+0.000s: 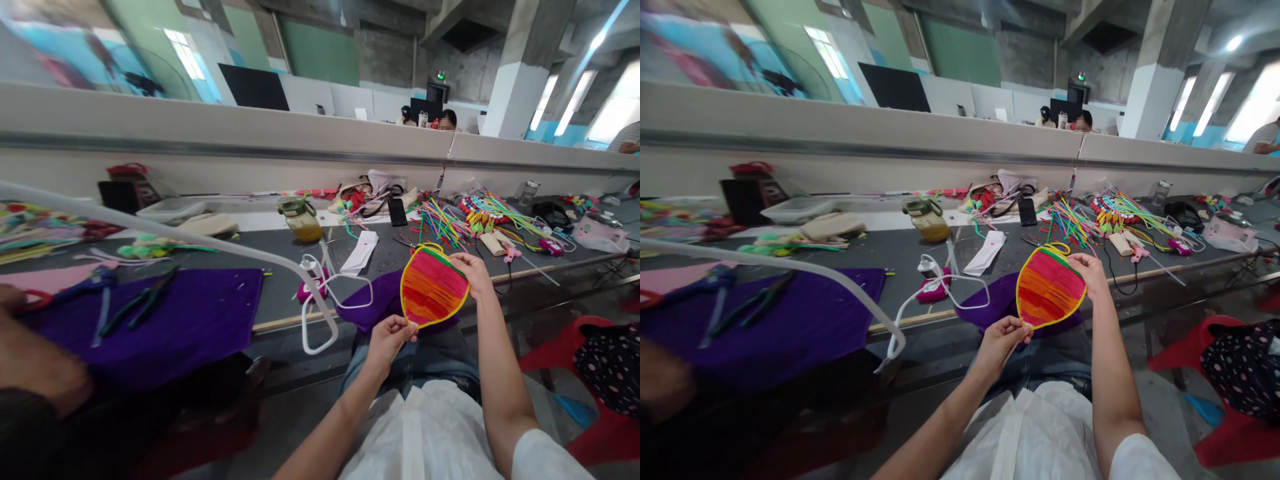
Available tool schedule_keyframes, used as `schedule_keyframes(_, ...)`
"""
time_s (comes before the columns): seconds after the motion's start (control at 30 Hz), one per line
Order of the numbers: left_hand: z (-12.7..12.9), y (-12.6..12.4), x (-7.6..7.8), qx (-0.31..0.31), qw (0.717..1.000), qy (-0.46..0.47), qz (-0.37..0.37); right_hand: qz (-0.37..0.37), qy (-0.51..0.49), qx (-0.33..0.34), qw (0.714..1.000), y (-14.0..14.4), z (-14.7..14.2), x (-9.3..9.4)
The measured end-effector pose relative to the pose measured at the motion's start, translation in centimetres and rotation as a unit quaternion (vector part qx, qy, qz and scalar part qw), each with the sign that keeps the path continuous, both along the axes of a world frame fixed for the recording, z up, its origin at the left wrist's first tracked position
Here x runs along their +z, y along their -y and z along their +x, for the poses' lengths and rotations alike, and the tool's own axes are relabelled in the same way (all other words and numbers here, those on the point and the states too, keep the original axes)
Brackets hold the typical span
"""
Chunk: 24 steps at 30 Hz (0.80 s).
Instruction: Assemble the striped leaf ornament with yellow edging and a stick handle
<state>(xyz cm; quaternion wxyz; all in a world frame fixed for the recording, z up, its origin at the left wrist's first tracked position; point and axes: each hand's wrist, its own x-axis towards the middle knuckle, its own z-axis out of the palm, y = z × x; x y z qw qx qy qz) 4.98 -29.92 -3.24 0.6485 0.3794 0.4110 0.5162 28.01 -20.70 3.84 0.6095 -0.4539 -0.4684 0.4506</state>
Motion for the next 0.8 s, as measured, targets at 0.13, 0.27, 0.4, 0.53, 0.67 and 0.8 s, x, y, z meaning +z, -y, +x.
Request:
schedule_keyframes(0.13,-0.1,-0.9,-0.1,0.011,1.0,0.011,0.007,0.005,0.012,0.007,1.0,-1.1,0.1,-0.5)
schedule_keyframes(0.27,0.0,-1.4,-0.4,0.02,1.0,0.018,0.011,0.01,0.018,0.016,1.0,-1.9,0.0,-0.7)
schedule_keyframes(0.4,0.1,-1.7,-1.0,0.032,0.999,0.02,0.017,0.014,0.027,0.023,0.999,-2.4,-0.3,-0.7)
schedule_keyframes(0.53,0.4,-2.1,-1.6,0.043,0.999,0.014,0.024,0.011,0.03,0.021,0.999,-3.0,-0.6,-0.9)
schedule_keyframes(0.67,0.7,-3.0,-2.0,0.055,0.998,0.014,0.032,0.006,0.028,0.024,0.999,-4.1,-0.7,-1.0)
schedule_keyframes(0.8,1.0,-4.3,-1.8,0.066,0.997,0.006,0.043,0.007,0.025,0.022,0.999,-5.5,-0.7,-1.0)
